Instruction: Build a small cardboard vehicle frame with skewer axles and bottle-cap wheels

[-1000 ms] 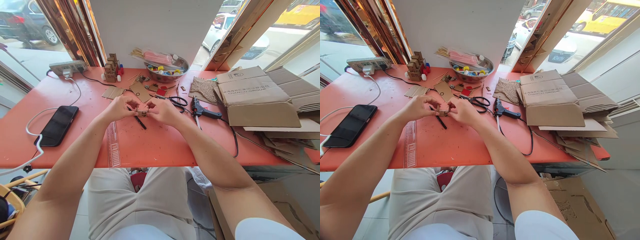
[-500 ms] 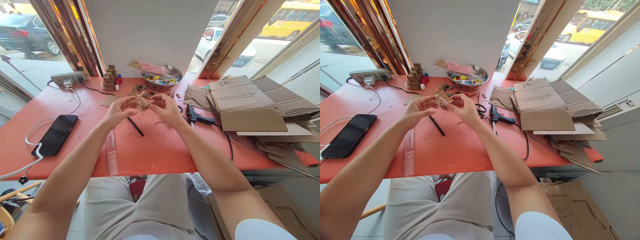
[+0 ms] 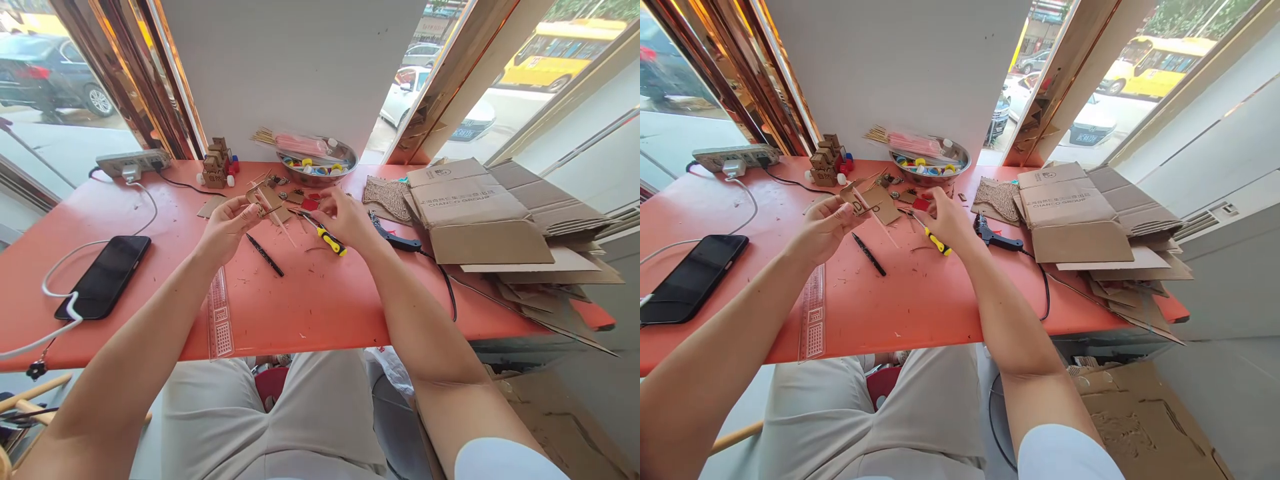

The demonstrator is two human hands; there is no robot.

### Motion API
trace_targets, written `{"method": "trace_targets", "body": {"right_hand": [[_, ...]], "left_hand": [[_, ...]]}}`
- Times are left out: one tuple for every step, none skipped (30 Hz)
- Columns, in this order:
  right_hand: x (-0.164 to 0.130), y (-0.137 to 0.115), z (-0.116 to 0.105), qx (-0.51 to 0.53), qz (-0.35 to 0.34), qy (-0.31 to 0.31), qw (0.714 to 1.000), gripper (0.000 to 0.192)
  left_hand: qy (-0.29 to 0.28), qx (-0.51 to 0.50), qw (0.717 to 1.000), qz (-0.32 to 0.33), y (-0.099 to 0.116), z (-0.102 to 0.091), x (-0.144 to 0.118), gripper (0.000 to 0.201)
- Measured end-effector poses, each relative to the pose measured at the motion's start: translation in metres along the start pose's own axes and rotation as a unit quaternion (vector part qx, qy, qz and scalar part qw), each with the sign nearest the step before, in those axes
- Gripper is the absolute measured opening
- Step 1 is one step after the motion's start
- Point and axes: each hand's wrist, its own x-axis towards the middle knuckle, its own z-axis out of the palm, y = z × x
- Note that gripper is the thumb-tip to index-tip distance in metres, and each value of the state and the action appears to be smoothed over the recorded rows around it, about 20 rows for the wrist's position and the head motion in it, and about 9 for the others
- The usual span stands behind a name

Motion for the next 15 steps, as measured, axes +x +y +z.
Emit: {"method": "trace_targets", "body": {"right_hand": [[0.001,0.008,-0.003,-0.072,0.025,-0.001,0.997,0.025],[0.001,0.014,-0.005,-0.132,0.043,-0.017,0.99,0.018],[0.001,0.02,-0.006,-0.169,0.049,-0.033,0.984,0.015],[0.001,0.023,-0.005,-0.188,0.053,-0.042,0.98,0.016],[0.0,0.025,-0.004,-0.199,0.052,-0.05,0.977,0.018],[0.0,0.025,-0.004,-0.203,0.05,-0.055,0.976,0.02],[-0.001,0.024,-0.004,-0.206,0.049,-0.057,0.976,0.02],[-0.001,0.02,-0.005,-0.211,0.048,-0.06,0.974,0.019],[-0.002,0.014,-0.007,-0.218,0.052,-0.065,0.972,0.016],[-0.003,0.007,-0.01,-0.23,0.063,-0.072,0.969,0.011],[-0.003,-0.001,-0.014,-0.242,0.078,-0.078,0.964,0.006],[-0.004,-0.011,-0.018,-0.264,0.111,-0.089,0.954,0.006],[-0.004,-0.021,-0.022,-0.283,0.151,-0.097,0.942,0.012],[-0.004,-0.03,-0.025,-0.289,0.185,-0.098,0.934,0.018],[-0.004,-0.038,-0.028,-0.284,0.206,-0.093,0.932,0.022]], "left_hand": [[-0.004,-0.007,1.0,-0.007,0.0,-0.002,0.0,0.058],[-0.009,-0.014,1.0,-0.014,0.0,-0.003,0.001,0.055],[-0.015,-0.02,1.0,-0.019,0.0,-0.004,0.001,0.053],[-0.021,-0.025,0.999,-0.022,0.0,-0.004,0.001,0.05],[-0.026,-0.028,0.999,-0.021,0.0,-0.005,0.0,0.048],[-0.029,-0.033,0.999,-0.018,0.0,-0.005,0.0,0.046],[-0.03,-0.04,0.999,-0.014,-0.001,-0.005,0.0,0.045],[-0.029,-0.052,0.998,-0.01,-0.001,-0.005,0.0,0.046],[-0.025,-0.067,0.997,-0.004,-0.002,-0.005,0.0,0.047],[-0.02,-0.086,0.996,0.002,-0.002,-0.004,0.0,0.049],[-0.015,-0.104,0.994,0.01,-0.003,-0.003,0.001,0.05],[-0.009,-0.118,0.993,0.021,-0.003,-0.002,0.001,0.051],[-0.003,-0.127,0.991,0.035,-0.004,-0.001,0.002,0.052],[0.007,-0.128,0.99,0.053,-0.004,0.0,0.002,0.053],[0.02,-0.122,0.99,0.073,-0.003,0.002,0.003,0.053]]}}
